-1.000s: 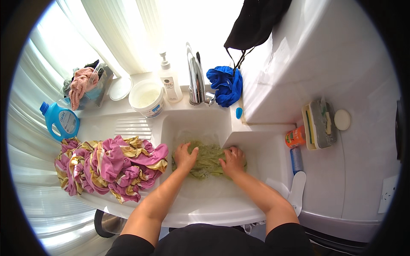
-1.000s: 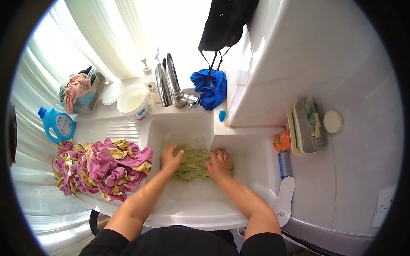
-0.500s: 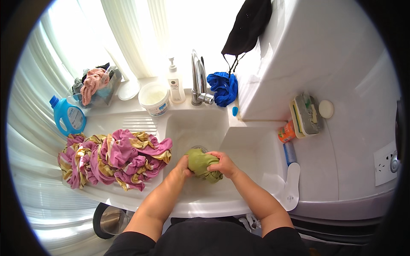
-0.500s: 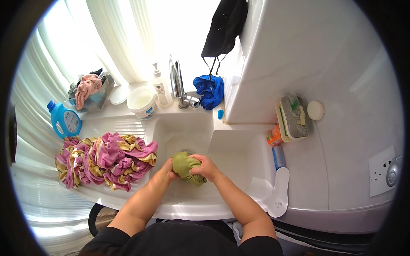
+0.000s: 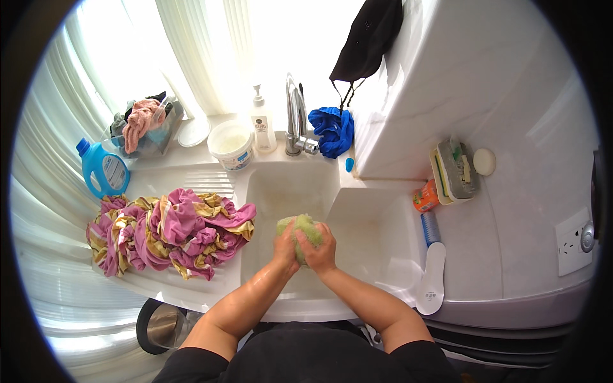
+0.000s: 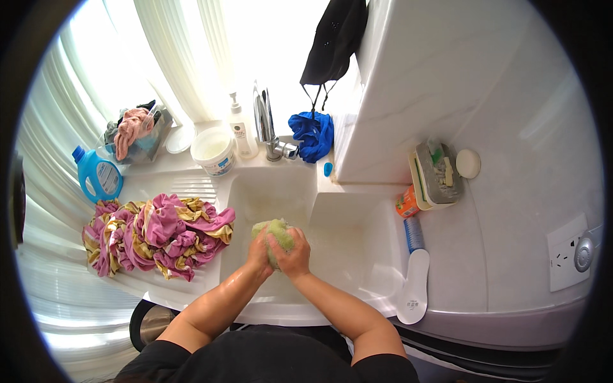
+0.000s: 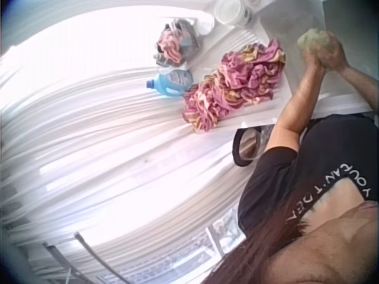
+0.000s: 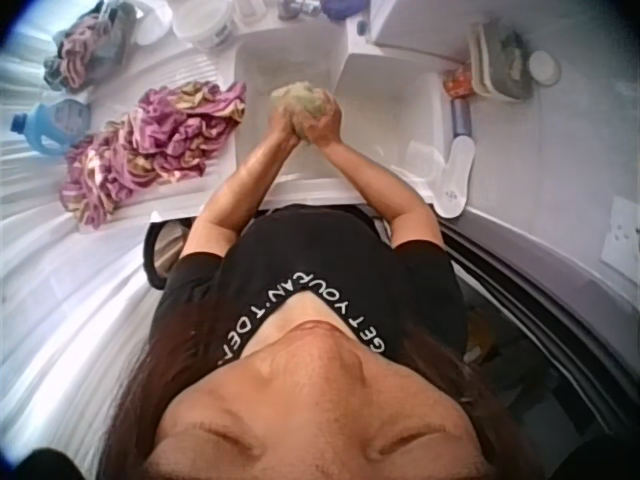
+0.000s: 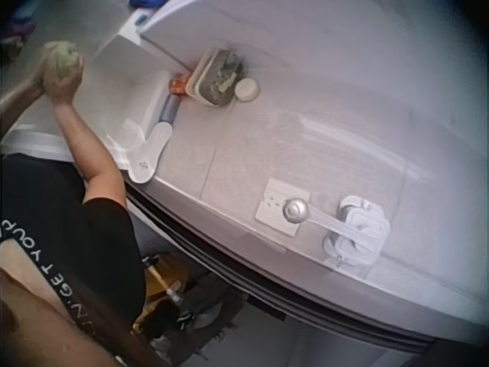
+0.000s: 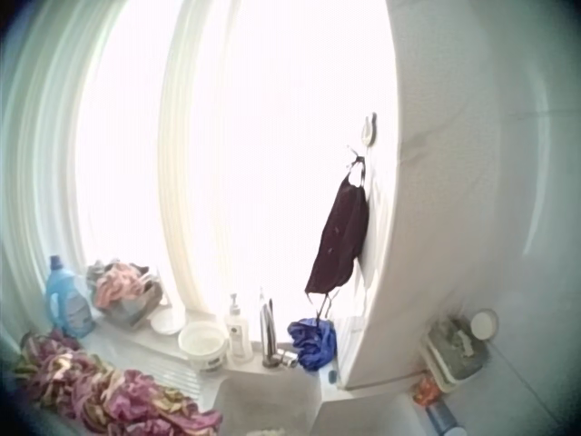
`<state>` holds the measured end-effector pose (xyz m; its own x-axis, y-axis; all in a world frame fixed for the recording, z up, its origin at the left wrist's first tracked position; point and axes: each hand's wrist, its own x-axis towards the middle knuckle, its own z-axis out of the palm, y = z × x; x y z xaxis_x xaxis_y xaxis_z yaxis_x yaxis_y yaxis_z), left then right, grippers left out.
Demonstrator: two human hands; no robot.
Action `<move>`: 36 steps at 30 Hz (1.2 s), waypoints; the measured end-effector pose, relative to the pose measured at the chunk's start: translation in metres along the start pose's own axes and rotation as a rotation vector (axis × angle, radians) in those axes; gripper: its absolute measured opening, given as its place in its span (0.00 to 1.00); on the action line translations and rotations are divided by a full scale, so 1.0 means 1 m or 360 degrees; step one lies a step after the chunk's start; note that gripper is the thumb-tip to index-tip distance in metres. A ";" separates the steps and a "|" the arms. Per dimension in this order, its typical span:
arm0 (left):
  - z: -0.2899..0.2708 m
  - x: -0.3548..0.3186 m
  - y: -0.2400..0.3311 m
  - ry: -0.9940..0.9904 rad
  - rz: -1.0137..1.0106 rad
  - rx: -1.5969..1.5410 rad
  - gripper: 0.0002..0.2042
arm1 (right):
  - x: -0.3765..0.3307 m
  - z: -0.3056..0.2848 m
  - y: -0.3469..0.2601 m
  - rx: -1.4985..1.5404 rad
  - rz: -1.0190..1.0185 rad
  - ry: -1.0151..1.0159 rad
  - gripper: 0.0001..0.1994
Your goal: The person hand-washes a piece of cloth in a sink, scrubs it against a ribbed washing board, rinses it under running water, and luego puts it inside a washing machine.
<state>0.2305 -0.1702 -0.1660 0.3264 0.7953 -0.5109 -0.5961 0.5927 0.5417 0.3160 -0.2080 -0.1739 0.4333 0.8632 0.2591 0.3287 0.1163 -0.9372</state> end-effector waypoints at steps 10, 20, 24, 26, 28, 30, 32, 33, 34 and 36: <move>-0.006 0.027 0.012 0.0106 0.0651 0.0690 0.06 | 0.033 0.005 0.004 -0.0043 -0.0077 -0.0285 0.06; -0.070 -0.007 0.028 0.0022 0.0652 0.2701 0.18 | 0.052 -0.092 0.061 -0.0939 -0.0652 -0.0918 0.14; -0.064 0.017 -0.001 -0.0083 0.0907 0.3148 0.25 | 0.023 -0.056 0.103 -0.1069 -0.0768 -0.0966 0.17; -0.065 0.042 -0.011 -0.0151 0.0740 0.3478 0.34 | 0.018 -0.030 0.110 -0.1342 -0.0535 -0.1244 0.34; -0.067 0.069 -0.017 -0.0187 0.0790 0.3677 0.36 | 0.018 -0.007 0.115 -0.1628 -0.0482 -0.1290 0.40; -0.091 0.085 -0.027 -0.0292 0.0532 0.3892 0.39 | 0.017 0.003 0.120 -0.1785 -0.0308 -0.1619 0.44; -0.099 0.090 -0.032 -0.0381 0.0287 0.3866 0.39 | 0.010 0.006 0.134 -0.1756 -0.0254 -0.1689 0.44; -0.098 0.090 -0.032 -0.0373 0.0163 0.3792 0.41 | 0.012 0.005 0.138 -0.1656 -0.0257 -0.1665 0.44; -0.098 0.096 -0.032 -0.0383 0.0096 0.3722 0.41 | 0.017 0.005 0.144 -0.1590 -0.0202 -0.1692 0.44; -0.100 0.100 -0.028 -0.0392 -0.0055 0.3584 0.41 | 0.021 0.008 0.149 -0.1440 -0.0092 -0.1753 0.44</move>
<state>0.2064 -0.1202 -0.2997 0.4754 0.6751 -0.5640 0.8783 -0.4014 0.2598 0.3675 -0.1689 -0.3094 -0.3232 0.8518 -0.4122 0.9184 0.1773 -0.3537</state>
